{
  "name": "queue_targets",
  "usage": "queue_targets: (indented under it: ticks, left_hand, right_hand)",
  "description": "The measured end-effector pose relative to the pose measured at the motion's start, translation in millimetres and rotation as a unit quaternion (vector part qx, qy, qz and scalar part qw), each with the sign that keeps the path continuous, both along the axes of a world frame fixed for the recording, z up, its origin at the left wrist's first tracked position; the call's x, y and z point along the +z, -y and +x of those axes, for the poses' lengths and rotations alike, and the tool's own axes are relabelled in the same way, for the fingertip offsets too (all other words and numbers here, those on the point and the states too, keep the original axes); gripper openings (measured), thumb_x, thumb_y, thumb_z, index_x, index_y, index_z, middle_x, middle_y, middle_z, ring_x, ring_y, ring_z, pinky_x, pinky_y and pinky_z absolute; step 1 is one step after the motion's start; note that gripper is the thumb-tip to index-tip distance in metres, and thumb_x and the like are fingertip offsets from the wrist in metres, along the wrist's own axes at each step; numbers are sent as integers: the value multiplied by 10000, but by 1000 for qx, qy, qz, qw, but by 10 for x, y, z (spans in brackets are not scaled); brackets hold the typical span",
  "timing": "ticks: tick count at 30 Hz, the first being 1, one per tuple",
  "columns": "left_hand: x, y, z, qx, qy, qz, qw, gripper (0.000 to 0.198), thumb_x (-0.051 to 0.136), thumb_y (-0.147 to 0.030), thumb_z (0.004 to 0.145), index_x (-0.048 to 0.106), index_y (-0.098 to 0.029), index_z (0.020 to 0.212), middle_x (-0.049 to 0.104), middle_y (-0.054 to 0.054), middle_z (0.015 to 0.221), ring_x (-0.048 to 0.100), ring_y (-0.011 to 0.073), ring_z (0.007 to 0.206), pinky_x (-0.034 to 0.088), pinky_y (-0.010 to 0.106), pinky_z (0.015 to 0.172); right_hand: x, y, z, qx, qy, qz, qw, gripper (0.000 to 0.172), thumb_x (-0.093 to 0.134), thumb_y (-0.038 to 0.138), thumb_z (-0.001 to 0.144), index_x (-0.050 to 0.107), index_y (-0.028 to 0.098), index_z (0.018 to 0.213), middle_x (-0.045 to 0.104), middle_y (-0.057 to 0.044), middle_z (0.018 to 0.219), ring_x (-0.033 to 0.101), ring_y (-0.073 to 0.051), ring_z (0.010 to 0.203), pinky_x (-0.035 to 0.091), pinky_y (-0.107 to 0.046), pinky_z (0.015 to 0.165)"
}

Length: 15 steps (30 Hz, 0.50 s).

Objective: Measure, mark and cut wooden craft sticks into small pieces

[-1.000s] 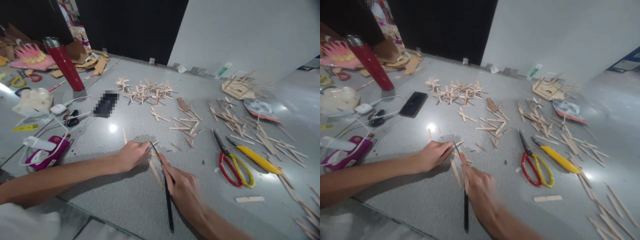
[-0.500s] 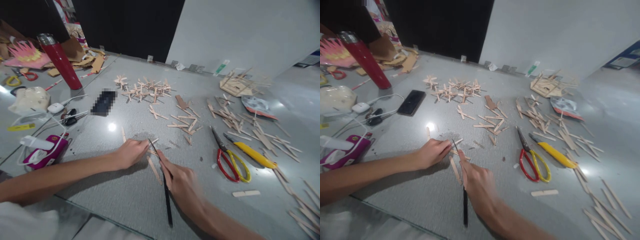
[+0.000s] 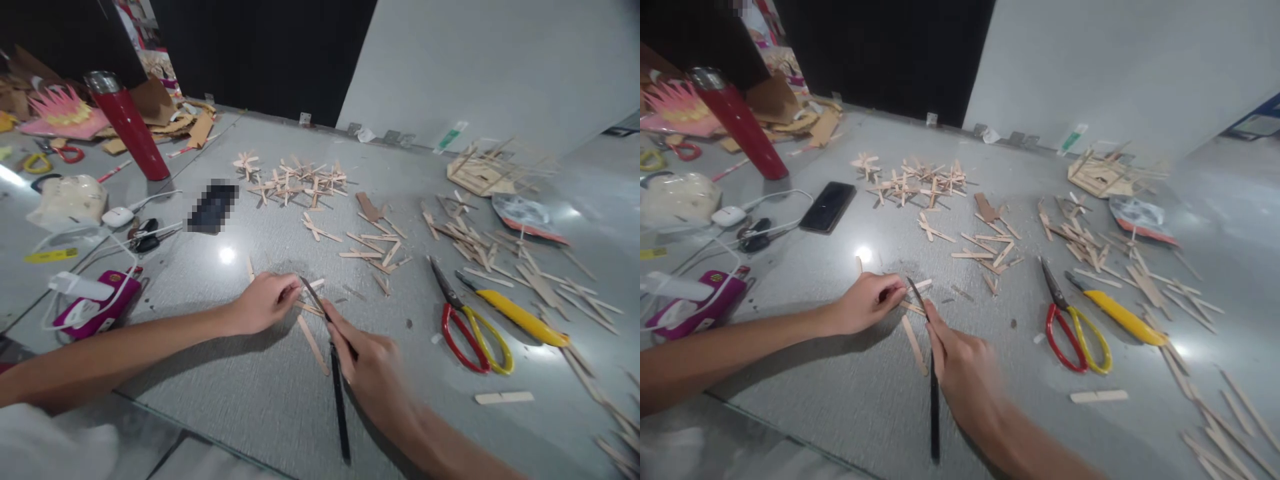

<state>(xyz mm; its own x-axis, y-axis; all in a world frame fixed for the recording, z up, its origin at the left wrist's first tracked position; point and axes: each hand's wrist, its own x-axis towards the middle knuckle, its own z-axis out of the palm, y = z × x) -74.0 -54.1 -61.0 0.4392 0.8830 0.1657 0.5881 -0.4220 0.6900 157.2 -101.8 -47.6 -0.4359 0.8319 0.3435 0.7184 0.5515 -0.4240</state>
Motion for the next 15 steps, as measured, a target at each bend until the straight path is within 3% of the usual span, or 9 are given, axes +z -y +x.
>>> queue_targets:
  ticks: [7, 15]
  left_hand:
    - [348, 125, -19, 31, 179, -173, 968, 308, 501, -362, 1019, 559, -173, 783, 394, -80, 579, 330, 77, 493, 279, 193, 484]
    - [427, 209, -42, 43, 185, -178, 966, 277, 538, -327, 1000, 610, -149, 799, 429, -63, 593, 353, 70, 503, 280, 185, 475]
  right_hand:
    - [199, 78, 53, -1, -53, 2, 999, 405, 465, 260, 1090, 735, 68, 1322, 522, 67, 468, 396, -77, 338, 338, -182, 384]
    - [254, 166, 37, 3, -71, 2, 997, 351, 508, 157, 1061, 737, 31, 1296, 542, 67, 483, 464, -70, 363, 448, -152, 456]
